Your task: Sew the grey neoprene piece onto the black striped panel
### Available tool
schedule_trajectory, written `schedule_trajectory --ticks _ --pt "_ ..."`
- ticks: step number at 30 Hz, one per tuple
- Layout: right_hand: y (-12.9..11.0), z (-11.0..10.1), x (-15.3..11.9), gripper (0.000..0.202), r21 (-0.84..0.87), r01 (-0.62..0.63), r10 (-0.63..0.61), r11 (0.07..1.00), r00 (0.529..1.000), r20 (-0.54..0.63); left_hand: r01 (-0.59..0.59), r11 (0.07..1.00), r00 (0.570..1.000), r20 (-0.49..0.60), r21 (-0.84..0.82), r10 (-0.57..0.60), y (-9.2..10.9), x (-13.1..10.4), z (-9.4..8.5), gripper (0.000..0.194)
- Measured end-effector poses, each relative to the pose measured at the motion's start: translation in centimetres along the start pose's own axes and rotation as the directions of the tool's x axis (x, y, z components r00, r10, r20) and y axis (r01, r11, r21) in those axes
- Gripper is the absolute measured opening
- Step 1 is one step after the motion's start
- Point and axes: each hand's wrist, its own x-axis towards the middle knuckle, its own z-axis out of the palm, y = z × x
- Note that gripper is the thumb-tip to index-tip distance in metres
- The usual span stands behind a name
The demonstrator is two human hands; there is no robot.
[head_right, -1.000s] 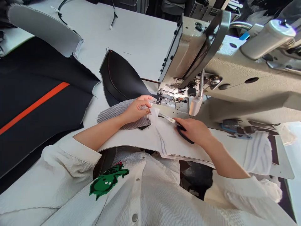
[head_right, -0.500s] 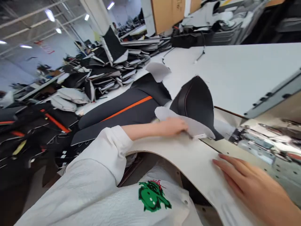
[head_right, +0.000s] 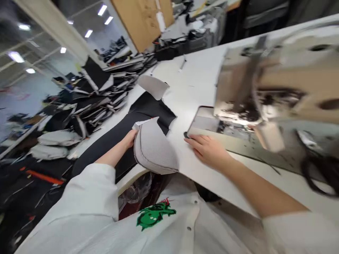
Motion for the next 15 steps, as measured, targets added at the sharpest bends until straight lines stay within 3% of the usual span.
schedule_trajectory --ticks 5,7,8,9,10,12,13,14,15 --pt "-0.6 -0.7 0.0 0.046 0.076 -0.2 0.195 0.977 0.978 0.076 0.095 0.994 0.97 0.218 0.055 -0.105 -0.5 -6.5 5.6 0.034" --pt "-0.8 -1.0 -0.2 0.045 0.058 -0.294 0.288 0.954 0.953 0.093 0.004 0.991 0.938 0.343 0.137 -0.051 1.0 -7.6 6.9 0.036" --pt "-0.9 -1.2 -0.3 0.044 0.037 -0.338 0.334 0.94 0.938 0.09 -0.125 0.968 0.92 0.39 0.219 0.03 2.1 -7.6 7.4 0.035" --pt "-1.0 -1.3 -0.3 0.043 0.013 -0.374 0.372 0.927 0.925 0.077 -0.296 0.901 0.89 0.434 0.317 0.139 3.4 -7.2 7.8 0.032" --pt "-1.1 -1.4 -0.3 0.041 -0.006 -0.397 0.397 0.918 0.916 0.056 -0.486 0.757 0.842 0.467 0.437 0.27 4.8 -6.4 8.4 0.028" --pt "-1.3 -1.4 -0.4 0.039 -0.02 -0.396 0.396 0.918 0.918 0.014 -0.721 0.317 0.682 0.552 0.616 0.48 7.5 -4.0 9.7 0.025" --pt "-1.3 -1.3 -0.4 0.038 -0.015 -0.369 0.369 0.929 0.93 -0.006 -0.729 0.127 0.629 0.585 0.673 0.511 8.5 -2.6 10.5 0.025" --pt "-1.3 -1.2 -0.4 0.037 -0.005 -0.333 0.332 0.943 0.943 -0.028 -0.707 0.028 0.614 0.593 0.707 0.521 9.2 -1.1 11.5 0.027" --pt "-1.2 -1.0 -0.5 0.036 0.008 -0.294 0.294 0.956 0.955 -0.047 -0.671 0.01 0.637 0.571 0.741 0.518 9.7 0.4 12.5 0.029"
